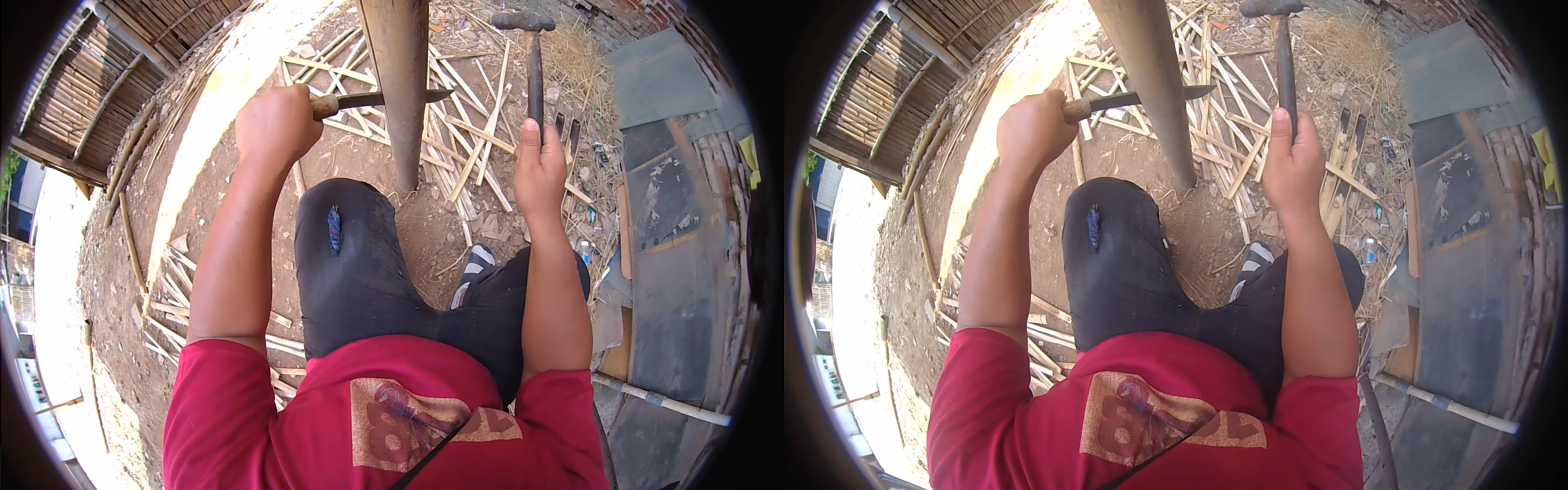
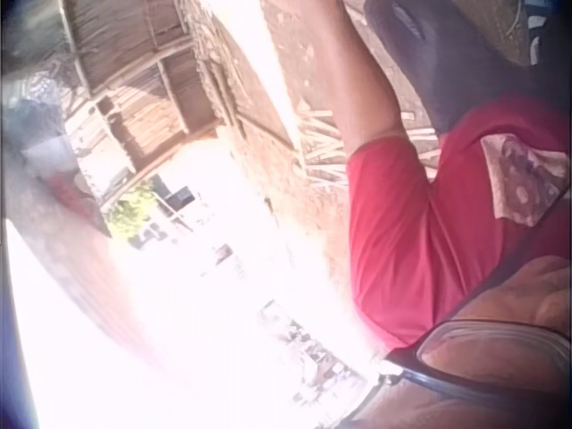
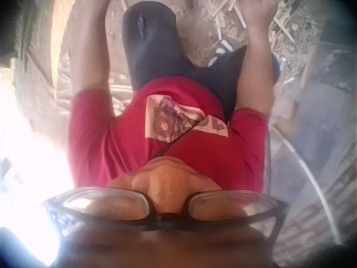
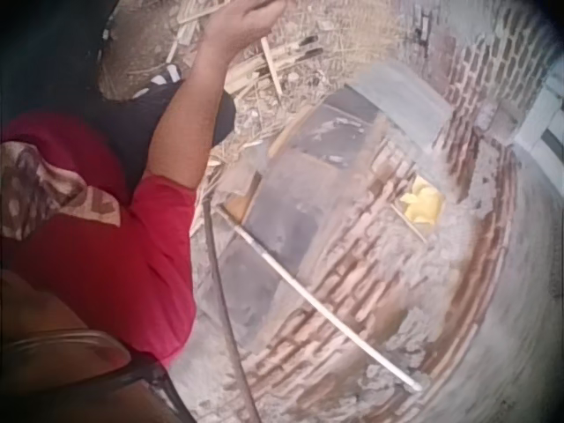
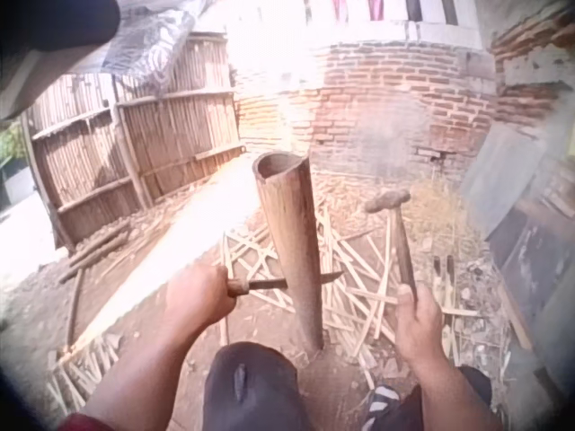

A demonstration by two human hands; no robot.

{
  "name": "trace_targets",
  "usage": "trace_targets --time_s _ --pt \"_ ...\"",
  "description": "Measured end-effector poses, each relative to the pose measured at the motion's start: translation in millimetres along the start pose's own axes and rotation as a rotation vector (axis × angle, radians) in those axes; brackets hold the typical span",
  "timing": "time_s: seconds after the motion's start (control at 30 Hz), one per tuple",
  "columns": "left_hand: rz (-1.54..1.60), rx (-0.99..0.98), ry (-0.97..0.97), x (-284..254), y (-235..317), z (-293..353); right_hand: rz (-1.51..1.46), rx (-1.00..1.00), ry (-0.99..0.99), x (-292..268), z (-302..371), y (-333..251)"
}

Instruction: The person shapes the end of a bamboo pole using a hammer and a chisel to chip away pieces of the wood.

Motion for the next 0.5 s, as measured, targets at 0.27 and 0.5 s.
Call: trace_targets --time_s 0.27,0.5 --pt "-0.01 0.0 -0.037 -4 0 -3 0.242 0.039 -0.127 23 4 40" --pt "-0.003 0.008 -0.016 -6 7 -1 0.173 0.001 -0.035 16 19 20"
Point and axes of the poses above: each hand's wrist, its own z-axis away from the middle knuckle, its own x-axis out of the palm, y = z × x, the point moved 4 cm from there along -z, towards the middle knuckle
